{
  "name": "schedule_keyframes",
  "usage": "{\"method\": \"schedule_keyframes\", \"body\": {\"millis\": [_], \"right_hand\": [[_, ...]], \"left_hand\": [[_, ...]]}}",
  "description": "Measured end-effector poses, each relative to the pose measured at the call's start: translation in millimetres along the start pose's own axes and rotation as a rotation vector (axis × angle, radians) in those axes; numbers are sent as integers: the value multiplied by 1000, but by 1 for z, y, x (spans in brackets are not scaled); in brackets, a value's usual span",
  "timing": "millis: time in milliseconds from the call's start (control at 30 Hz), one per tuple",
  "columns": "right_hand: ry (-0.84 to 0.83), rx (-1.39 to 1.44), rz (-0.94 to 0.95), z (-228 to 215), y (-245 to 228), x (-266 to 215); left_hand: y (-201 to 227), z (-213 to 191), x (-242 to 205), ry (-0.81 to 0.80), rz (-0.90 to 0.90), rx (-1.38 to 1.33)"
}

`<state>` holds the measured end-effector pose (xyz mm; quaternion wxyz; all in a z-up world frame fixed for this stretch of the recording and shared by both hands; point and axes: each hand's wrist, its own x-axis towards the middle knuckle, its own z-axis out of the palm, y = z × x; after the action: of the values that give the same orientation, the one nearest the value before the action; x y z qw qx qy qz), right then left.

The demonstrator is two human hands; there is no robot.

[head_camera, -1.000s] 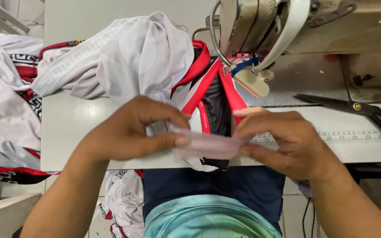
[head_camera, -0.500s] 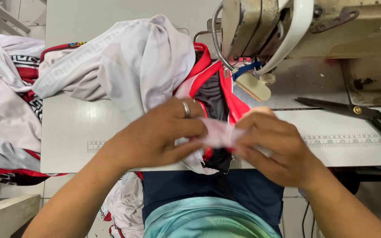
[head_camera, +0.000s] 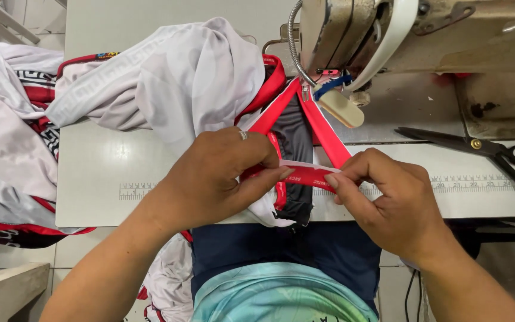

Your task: Trimming excess threads and inspecting sports jerseys at a sewing workstation

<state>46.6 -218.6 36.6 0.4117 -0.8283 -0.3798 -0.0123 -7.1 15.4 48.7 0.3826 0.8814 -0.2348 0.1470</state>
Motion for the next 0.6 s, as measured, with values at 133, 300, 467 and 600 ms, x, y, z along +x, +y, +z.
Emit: {"method": "schedule_keyframes", "body": {"millis": [133,300,467,600], "right_hand": [[-36,-22,70,0,1,-2],[-111,48,99,-2,-8,3],[-277,133,-104,-12,-15,0],[-177,226,-45,-9,-18,-21]], "left_hand": [[2,-1,-1,-7,18,13],[5,1,0,-38,33,-44],[4,4,-5,-23,26,-141],[-6,13,-18,-13,-9,-269]]}}
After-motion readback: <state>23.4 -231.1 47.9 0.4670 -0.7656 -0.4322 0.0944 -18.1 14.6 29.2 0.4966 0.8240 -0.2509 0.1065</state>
